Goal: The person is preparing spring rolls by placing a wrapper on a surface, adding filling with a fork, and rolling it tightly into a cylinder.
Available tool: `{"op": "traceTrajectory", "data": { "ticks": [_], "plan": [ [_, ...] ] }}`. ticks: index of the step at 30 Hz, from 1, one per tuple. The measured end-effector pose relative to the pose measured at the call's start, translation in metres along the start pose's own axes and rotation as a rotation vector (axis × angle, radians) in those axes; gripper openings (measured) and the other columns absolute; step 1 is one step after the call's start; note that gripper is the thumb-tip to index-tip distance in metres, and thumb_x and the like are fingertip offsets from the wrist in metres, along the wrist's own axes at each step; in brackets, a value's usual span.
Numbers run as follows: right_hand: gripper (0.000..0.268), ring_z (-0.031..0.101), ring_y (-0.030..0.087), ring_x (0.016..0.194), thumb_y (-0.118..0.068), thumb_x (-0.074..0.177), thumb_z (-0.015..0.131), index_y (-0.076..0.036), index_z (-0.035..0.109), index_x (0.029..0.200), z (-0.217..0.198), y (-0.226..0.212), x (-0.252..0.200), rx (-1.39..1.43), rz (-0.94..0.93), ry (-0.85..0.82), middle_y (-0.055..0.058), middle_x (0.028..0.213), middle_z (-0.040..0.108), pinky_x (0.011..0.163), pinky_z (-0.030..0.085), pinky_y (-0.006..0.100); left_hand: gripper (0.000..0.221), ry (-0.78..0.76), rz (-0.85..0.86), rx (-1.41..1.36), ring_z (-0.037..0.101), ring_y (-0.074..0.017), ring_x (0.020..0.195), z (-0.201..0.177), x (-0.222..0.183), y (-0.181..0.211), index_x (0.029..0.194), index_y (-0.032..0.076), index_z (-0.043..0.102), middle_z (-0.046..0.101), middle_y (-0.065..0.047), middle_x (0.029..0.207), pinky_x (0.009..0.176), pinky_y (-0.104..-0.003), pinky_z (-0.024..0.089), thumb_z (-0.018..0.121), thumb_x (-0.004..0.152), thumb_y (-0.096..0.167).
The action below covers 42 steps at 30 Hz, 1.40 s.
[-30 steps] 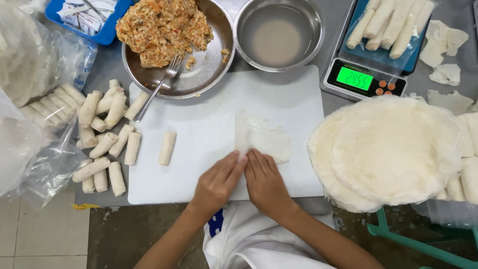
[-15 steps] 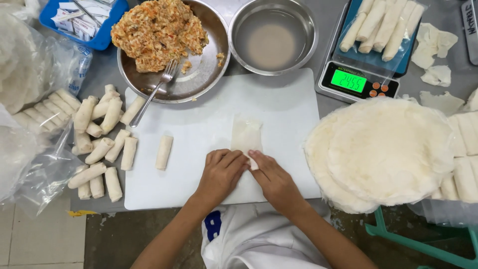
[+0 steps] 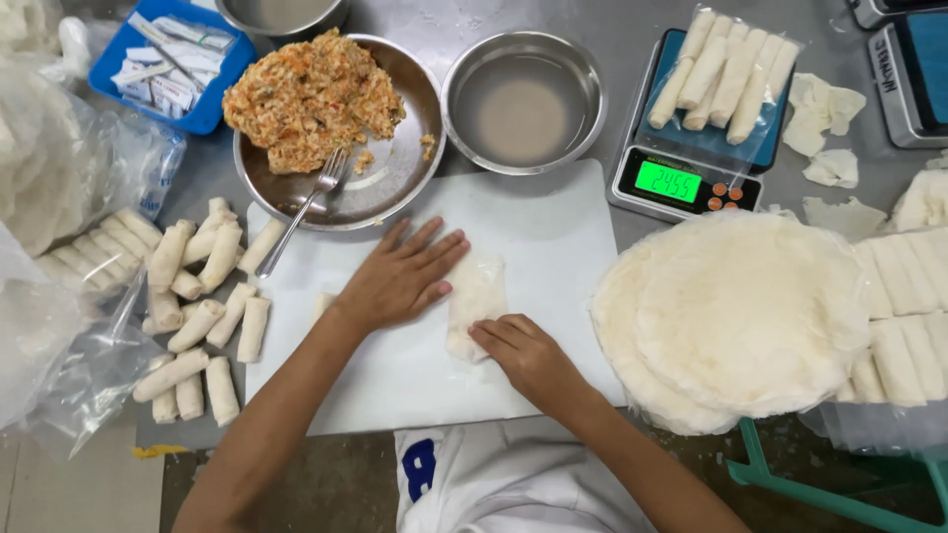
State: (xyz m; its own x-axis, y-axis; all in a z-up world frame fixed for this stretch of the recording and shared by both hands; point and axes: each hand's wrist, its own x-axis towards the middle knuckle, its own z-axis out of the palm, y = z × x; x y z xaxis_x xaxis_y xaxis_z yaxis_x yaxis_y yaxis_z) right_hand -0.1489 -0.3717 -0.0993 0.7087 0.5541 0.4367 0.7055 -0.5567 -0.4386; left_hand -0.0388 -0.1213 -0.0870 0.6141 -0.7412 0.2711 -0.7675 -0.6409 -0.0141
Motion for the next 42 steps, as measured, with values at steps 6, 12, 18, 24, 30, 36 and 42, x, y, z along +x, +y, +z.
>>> {"op": "traceTrajectory", "data": {
  "ticks": [6, 12, 18, 24, 30, 36, 42],
  "plan": [
    [0.031, 0.071, 0.018, 0.102, -0.008, 0.104, 0.055, -0.01, 0.068, 0.132, 0.011, 0.006, -0.007, -0.013, -0.003, 0.018, 0.011, 0.11, 0.075, 0.1, 0.054, 0.032, 0.064, 0.059, 0.277, -0.142, 0.043, -0.025, 0.148, 0.028, 0.028, 0.026, 0.152, 0.024, 0.051, 0.055, 0.001, 0.155, 0.122, -0.053, 0.025, 0.015, 0.109, 0.056],
    [0.029, 0.068, 0.021, 0.107, -0.01, 0.106, 0.055, -0.009, 0.068, 0.131, 0.011, 0.004, -0.009, 0.0, 0.021, -0.008, 0.011, 0.117, 0.073, 0.098, 0.055, 0.034, 0.061, -0.008, 0.175, 0.015, 0.036, -0.022, 0.153, 0.015, 0.003, 0.001, 0.156, 0.028, 0.044, 0.05, 0.005, 0.158, 0.125, -0.053, 0.015, 0.018, 0.109, 0.056],
    [0.033, 0.064, 0.025, 0.111, -0.014, 0.098, 0.064, -0.009, 0.065, 0.131, 0.017, 0.03, -0.02, 0.085, 0.085, -0.07, 0.008, 0.116, 0.07, 0.099, 0.053, 0.038, 0.075, 0.03, 0.074, -0.223, 0.059, -0.0305, 0.126, -0.001, -0.04, 0.024, 0.135, 0.018, 0.062, 0.067, -0.007, 0.129, 0.109, -0.054, 0.043, 0.044, 0.092, 0.076],
    [0.02, 0.069, 0.022, 0.097, -0.015, 0.101, 0.063, -0.011, 0.072, 0.118, -0.003, 0.024, -0.009, 0.204, 0.2, -0.078, 0.007, 0.099, 0.075, 0.087, 0.056, 0.033, 0.017, 0.079, -0.289, -0.635, 0.074, -0.0105, 0.096, -0.002, -0.044, 0.071, 0.108, 0.024, 0.078, 0.079, 0.009, 0.1, 0.087, -0.025, 0.059, 0.068, 0.097, 0.033],
    [0.018, 0.06, 0.018, 0.088, -0.017, 0.104, 0.059, -0.006, 0.074, 0.107, 0.0, 0.007, 0.013, 0.128, 0.551, -0.066, 0.004, 0.095, 0.053, 0.077, 0.053, 0.032, 0.022, 0.157, -0.796, -0.722, 0.073, -0.0218, 0.089, -0.006, -0.029, 0.093, 0.109, 0.013, 0.077, 0.07, -0.005, 0.09, 0.08, -0.032, 0.063, 0.081, 0.089, 0.021],
    [0.03, 0.068, 0.025, 0.104, -0.021, 0.098, 0.069, -0.004, 0.068, 0.123, 0.004, 0.016, 0.0, -0.118, 0.071, 0.07, 0.009, 0.107, 0.064, 0.087, 0.059, 0.031, 0.04, 0.171, -0.415, -0.539, 0.073, -0.0227, 0.103, -0.017, -0.03, 0.091, 0.119, 0.011, 0.075, 0.078, -0.007, 0.1, 0.088, -0.033, 0.064, 0.084, 0.081, 0.023],
    [0.034, 0.069, 0.027, 0.096, -0.015, 0.097, 0.068, -0.002, 0.063, 0.128, -0.02, 0.041, 0.024, 0.204, 0.034, -0.044, 0.011, 0.098, 0.066, 0.086, 0.06, 0.037, 0.021, 0.274, -0.159, -0.559, 0.075, -0.0253, 0.093, -0.026, -0.015, 0.069, 0.109, 0.009, 0.075, 0.075, -0.009, 0.096, 0.082, -0.035, 0.064, 0.077, 0.088, 0.014]
  ]
}}
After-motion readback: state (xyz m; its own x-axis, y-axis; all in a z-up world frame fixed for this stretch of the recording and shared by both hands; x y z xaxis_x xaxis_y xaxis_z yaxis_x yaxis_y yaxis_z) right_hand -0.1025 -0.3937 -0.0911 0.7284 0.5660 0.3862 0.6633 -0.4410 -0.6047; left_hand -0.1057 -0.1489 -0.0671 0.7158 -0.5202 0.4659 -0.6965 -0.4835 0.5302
